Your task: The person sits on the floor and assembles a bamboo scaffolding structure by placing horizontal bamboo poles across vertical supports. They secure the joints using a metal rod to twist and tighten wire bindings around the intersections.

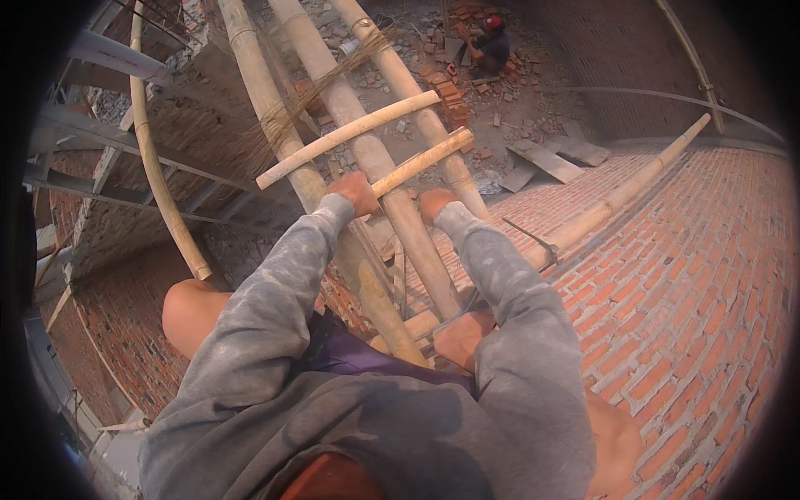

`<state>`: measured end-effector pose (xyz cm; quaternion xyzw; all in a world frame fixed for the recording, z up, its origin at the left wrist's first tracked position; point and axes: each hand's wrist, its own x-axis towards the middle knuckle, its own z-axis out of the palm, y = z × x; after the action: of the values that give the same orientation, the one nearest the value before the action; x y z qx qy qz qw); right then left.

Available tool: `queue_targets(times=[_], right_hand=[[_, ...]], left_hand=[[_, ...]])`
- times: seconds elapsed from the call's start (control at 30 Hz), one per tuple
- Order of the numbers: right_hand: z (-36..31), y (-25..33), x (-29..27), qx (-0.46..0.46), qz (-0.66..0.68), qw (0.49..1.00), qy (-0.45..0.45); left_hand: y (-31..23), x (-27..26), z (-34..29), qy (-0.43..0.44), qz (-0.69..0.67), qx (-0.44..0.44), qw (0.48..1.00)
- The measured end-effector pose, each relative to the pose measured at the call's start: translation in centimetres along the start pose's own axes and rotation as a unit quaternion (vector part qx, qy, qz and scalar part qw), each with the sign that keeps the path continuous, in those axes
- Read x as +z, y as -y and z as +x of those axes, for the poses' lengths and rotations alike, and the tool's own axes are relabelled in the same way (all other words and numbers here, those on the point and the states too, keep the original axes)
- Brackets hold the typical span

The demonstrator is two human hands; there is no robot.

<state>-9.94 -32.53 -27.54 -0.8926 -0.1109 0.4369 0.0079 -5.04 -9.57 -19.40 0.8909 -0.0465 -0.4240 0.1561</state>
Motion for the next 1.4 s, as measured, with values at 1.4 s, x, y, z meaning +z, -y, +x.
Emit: queue_targets(times=[1.4], right_hand=[[-0.7,2.8,1.6,0.053,0.463,0.820,-0.334]], left_hand=[[0.1,-0.2,-0.6,-0.001,-0.016,0.005,1.000]])
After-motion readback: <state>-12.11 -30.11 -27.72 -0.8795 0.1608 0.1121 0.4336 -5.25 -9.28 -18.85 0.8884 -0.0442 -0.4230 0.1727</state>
